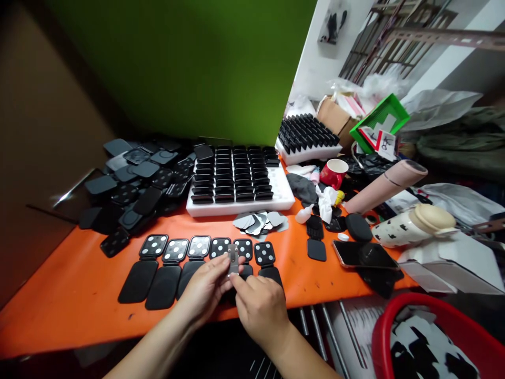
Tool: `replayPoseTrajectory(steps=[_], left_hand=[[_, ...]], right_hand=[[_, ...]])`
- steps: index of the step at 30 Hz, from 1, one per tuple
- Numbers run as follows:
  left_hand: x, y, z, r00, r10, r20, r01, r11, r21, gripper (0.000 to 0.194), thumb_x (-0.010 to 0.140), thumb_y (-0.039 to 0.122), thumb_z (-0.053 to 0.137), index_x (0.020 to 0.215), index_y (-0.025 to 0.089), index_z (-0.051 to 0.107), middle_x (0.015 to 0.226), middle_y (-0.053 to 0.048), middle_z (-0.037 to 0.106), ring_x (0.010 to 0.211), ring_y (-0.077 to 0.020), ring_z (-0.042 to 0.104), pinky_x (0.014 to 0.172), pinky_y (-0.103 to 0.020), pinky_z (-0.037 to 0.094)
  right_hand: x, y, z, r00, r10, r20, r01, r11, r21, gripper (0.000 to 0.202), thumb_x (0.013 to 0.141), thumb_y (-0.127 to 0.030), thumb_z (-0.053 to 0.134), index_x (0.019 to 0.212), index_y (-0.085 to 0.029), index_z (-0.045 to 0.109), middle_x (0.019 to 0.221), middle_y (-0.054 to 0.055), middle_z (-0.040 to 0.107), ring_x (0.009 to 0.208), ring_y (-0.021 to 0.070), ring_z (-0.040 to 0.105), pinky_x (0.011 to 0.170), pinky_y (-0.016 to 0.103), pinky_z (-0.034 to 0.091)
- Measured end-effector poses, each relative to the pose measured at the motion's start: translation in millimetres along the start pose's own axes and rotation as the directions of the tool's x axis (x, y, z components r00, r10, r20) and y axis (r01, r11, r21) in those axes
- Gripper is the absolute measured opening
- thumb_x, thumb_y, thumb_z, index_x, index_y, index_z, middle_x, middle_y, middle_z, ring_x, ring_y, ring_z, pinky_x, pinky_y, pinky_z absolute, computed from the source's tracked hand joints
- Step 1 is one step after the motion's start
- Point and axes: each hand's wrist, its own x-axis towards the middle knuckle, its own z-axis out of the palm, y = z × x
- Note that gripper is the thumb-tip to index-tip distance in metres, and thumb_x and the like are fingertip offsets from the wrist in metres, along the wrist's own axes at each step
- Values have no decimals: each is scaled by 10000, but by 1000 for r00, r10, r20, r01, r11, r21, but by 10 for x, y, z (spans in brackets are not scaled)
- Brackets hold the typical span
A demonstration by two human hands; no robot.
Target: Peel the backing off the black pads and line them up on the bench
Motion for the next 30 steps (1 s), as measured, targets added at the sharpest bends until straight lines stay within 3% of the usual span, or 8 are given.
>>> replayPoseTrajectory(steps=[30], left_hand=[[-29,-33,5,999,-43,-13,43,998,-35,220,783,198,596,991,142,641,1046,-120,653,917,-181,621,718,-224,512]], right_hand=[[23,-23,-38,997,73,-20,-72,995,73,307,834,-116,393,1058,-179,593,685,43,619,616,166,560,591,272,402]])
